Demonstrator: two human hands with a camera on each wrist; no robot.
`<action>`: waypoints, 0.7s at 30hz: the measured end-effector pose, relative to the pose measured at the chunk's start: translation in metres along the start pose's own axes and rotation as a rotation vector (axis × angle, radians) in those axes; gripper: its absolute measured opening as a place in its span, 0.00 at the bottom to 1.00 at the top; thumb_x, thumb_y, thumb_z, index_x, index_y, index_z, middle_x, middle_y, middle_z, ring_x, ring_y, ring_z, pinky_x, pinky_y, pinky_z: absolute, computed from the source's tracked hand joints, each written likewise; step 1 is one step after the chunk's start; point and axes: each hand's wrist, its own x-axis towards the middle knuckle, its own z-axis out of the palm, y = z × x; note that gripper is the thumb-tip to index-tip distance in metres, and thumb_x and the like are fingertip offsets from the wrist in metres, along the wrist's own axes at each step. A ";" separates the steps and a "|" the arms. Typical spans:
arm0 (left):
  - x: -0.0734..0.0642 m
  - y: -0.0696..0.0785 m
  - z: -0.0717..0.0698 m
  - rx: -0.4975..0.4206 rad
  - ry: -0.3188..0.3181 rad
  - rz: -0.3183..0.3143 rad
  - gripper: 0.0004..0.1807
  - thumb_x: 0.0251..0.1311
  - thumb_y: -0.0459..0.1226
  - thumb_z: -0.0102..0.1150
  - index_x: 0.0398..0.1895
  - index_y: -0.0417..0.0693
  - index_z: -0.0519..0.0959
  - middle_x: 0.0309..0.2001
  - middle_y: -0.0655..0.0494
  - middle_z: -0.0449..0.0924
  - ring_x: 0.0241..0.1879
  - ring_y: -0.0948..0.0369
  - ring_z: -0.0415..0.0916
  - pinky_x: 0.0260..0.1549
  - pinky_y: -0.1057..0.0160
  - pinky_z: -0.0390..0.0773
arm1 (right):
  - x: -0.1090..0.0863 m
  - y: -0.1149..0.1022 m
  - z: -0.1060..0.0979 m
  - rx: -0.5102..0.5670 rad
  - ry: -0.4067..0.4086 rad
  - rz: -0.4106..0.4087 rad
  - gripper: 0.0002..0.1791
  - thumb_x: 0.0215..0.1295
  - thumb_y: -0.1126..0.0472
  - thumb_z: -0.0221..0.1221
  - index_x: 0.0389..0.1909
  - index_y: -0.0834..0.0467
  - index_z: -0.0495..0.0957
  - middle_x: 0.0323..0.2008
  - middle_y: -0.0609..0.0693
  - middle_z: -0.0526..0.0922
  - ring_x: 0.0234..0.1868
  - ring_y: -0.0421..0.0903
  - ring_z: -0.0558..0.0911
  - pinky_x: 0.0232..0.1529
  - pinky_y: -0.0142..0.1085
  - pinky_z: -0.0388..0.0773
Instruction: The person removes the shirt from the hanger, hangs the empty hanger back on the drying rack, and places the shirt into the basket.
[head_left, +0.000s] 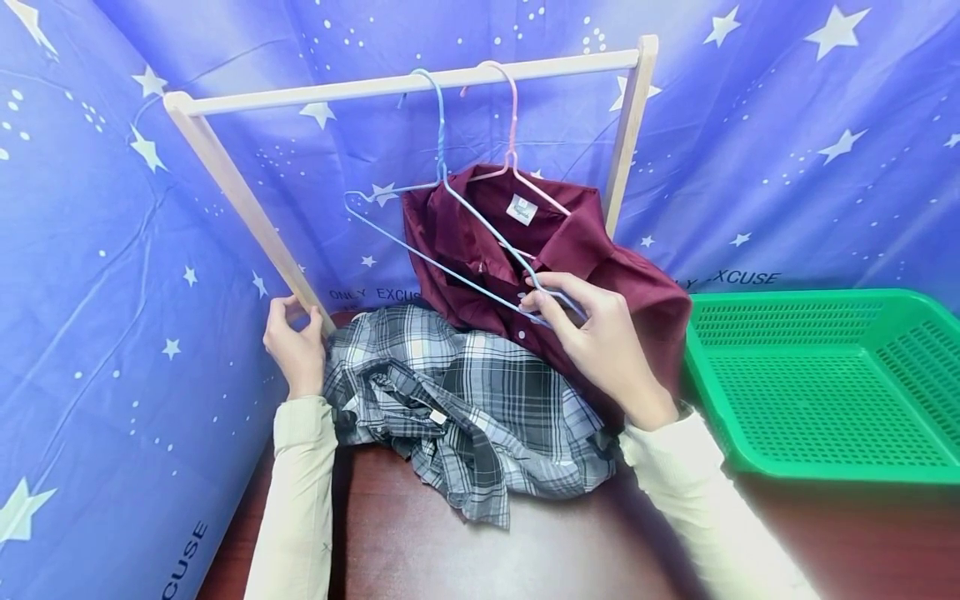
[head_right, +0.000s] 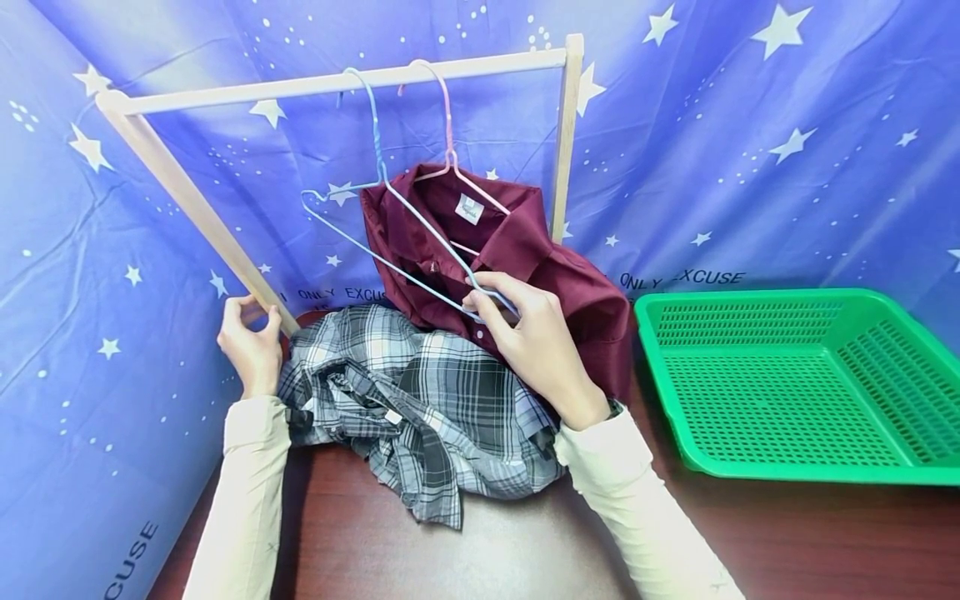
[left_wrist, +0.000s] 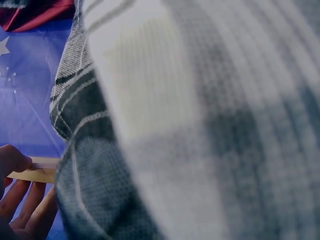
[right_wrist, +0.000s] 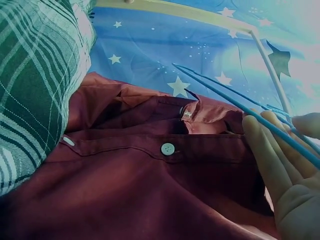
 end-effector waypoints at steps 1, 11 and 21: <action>0.000 0.000 0.000 0.002 0.000 0.001 0.11 0.57 0.30 0.65 0.43 0.38 0.80 0.42 0.42 0.86 0.42 0.48 0.83 0.56 0.51 0.72 | 0.000 0.000 0.000 -0.010 -0.003 0.002 0.10 0.67 0.64 0.61 0.47 0.61 0.83 0.35 0.47 0.89 0.39 0.36 0.86 0.46 0.25 0.78; 0.000 -0.002 0.001 -0.002 -0.002 0.022 0.11 0.57 0.30 0.65 0.43 0.37 0.79 0.42 0.41 0.86 0.42 0.47 0.83 0.55 0.51 0.72 | -0.010 0.005 -0.005 0.086 -0.189 0.023 0.27 0.58 0.65 0.69 0.61 0.56 0.78 0.47 0.51 0.86 0.46 0.45 0.86 0.50 0.31 0.80; 0.001 -0.005 0.002 -0.006 0.007 0.039 0.11 0.57 0.30 0.65 0.43 0.36 0.79 0.42 0.42 0.86 0.42 0.47 0.83 0.55 0.50 0.72 | -0.020 0.015 -0.004 -0.108 -0.458 -0.025 0.45 0.52 0.44 0.72 0.72 0.40 0.64 0.61 0.41 0.73 0.62 0.39 0.73 0.65 0.39 0.69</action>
